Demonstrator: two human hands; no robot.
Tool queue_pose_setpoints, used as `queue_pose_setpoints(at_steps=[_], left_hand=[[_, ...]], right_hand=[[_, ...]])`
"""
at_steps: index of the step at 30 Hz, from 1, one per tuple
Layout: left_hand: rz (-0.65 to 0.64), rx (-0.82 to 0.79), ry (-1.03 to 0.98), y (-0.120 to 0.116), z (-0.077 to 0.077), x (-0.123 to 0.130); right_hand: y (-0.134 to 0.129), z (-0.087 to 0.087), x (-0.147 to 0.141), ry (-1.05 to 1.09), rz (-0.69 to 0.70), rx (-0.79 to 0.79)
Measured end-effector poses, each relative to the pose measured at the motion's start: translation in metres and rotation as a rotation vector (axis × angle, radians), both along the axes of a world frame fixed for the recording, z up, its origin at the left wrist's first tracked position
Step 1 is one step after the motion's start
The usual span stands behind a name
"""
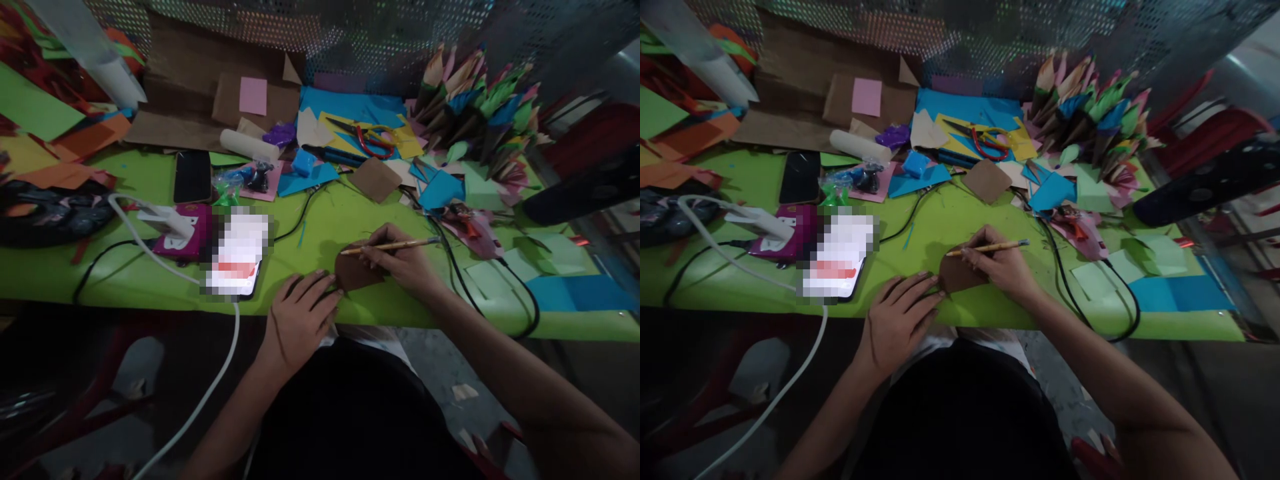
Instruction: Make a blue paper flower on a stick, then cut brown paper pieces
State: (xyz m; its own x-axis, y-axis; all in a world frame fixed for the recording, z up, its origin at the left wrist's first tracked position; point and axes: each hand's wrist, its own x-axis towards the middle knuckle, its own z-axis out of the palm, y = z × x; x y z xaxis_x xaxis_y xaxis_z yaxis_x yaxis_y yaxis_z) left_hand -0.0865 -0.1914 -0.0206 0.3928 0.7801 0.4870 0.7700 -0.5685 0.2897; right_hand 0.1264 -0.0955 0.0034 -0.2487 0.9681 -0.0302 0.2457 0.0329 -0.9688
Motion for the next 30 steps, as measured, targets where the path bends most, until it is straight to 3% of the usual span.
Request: queue_pose_setpoints(at_steps=[20, 30], left_hand=[[-0.003, -0.006, 0.009, 0.001, 0.002, 0.000], [-0.006, -0.018, -0.005, 0.000, -0.001, 0.000]], right_hand=[[-0.028, 0.017, 0.010, -0.040, 0.170, -0.096], [-0.015, 0.007, -0.001, -0.012, 0.010, -0.009]])
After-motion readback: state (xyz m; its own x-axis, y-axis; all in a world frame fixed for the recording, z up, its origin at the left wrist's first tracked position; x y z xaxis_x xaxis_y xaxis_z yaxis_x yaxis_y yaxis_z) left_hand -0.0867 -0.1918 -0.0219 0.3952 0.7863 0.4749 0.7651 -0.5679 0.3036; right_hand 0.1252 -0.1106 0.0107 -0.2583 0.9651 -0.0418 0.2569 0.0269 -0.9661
